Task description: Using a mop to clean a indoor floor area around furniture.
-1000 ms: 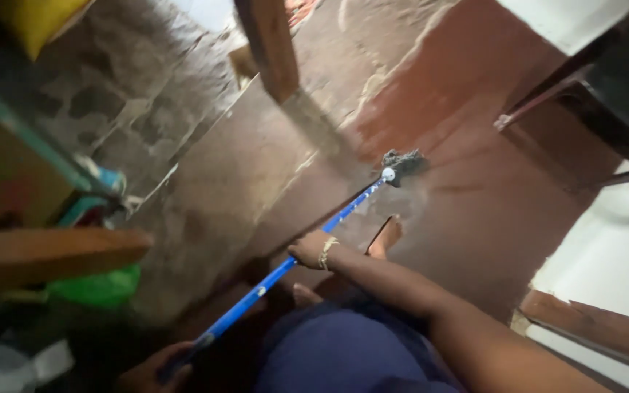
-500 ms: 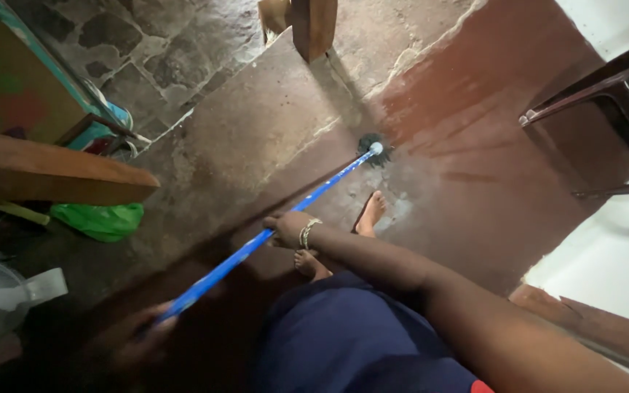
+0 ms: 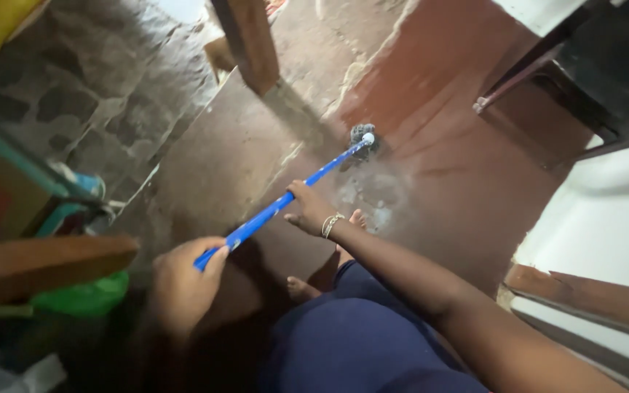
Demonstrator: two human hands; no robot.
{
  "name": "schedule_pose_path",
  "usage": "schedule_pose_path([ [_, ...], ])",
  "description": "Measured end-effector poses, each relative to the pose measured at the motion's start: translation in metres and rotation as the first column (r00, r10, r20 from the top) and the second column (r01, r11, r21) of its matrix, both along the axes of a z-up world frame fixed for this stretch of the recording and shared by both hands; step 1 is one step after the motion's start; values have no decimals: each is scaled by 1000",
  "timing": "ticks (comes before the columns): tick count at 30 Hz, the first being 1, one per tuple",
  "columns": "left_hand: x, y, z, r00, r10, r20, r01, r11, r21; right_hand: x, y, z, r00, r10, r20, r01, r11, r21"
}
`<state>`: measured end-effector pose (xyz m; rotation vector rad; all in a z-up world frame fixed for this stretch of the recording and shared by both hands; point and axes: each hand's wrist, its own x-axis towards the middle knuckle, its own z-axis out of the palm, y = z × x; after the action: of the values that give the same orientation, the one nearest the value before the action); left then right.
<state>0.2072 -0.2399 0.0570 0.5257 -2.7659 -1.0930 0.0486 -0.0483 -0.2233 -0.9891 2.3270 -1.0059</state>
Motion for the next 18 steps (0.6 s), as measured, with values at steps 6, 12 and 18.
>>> schedule_pose_path([
  [6,-156,72,-52,973,-219,-66,216,975,-57,-120,62,13,948,-302,-97,301,953,-22],
  [12,-286,173,-79,887,-419,195,455,866,-208,-242,155,-1,859,-511,21,507,857,89],
  [18,-289,172,-152,785,-424,451,551,812,-195,-259,199,-30,962,-230,-150,265,922,284],
])
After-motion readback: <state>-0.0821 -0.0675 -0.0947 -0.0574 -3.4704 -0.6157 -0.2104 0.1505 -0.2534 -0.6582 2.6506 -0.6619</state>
